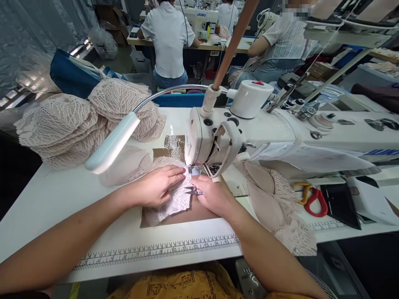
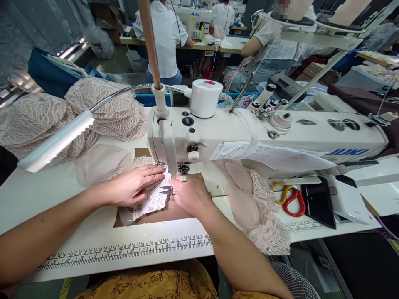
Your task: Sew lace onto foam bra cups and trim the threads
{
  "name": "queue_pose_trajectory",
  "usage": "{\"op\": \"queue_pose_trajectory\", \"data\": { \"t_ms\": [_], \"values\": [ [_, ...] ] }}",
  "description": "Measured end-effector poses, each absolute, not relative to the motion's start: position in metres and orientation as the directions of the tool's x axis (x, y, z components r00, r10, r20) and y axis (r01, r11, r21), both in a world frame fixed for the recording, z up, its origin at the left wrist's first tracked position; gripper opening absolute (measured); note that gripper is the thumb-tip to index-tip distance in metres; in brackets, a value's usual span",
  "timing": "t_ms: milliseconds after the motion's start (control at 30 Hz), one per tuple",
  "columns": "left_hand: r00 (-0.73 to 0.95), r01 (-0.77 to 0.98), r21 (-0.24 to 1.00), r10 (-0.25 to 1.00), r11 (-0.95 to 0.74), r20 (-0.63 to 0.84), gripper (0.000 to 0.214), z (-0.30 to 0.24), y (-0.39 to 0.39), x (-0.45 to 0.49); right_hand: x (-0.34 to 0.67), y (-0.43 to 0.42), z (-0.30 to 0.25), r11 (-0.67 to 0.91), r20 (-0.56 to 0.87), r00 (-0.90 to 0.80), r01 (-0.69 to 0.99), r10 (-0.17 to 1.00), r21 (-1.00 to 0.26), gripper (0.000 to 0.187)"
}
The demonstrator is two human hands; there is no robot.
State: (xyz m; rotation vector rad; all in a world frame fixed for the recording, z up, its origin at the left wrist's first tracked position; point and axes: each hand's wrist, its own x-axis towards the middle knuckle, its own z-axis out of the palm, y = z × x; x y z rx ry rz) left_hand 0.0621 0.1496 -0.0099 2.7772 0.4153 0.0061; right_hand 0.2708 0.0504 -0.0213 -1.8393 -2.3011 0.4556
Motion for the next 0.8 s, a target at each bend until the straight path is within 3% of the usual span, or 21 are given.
{"op": "queue_pose_trajectory", "data": {
  "t_ms": [233,433,633,800],
  "values": [
    [0.979,0.193,0.354,0.202,-0.915,-0.011,0.063,-0.011,0.166,0.064,0.269,0.050,-0.025,0.193,-0.037,-0.218,0.921,0.975,-0.338,0.031],
    [0.975,0.198,0.359,0.222,-0.912,0.026,0.061,-0.014,0.173,0.057,0.269,0.049,-0.024,0.201,-0.077,-0.249,0.898,0.965,-0.392,0.036],
    [0.963,0.172,0.386,0.237,-0.906,0.129,0.040,-0.020,0.159,0.060,0.270,0.049,-0.026,0.179,-0.112,-0.234,0.913,0.966,-0.366,0.036],
    [0.961,0.174,0.302,0.228,-0.937,0.154,0.038,-0.023,0.145,0.070,0.270,0.051,-0.025,0.138,-0.129,-0.194,0.926,0.973,-0.350,0.041]
  ]
}}
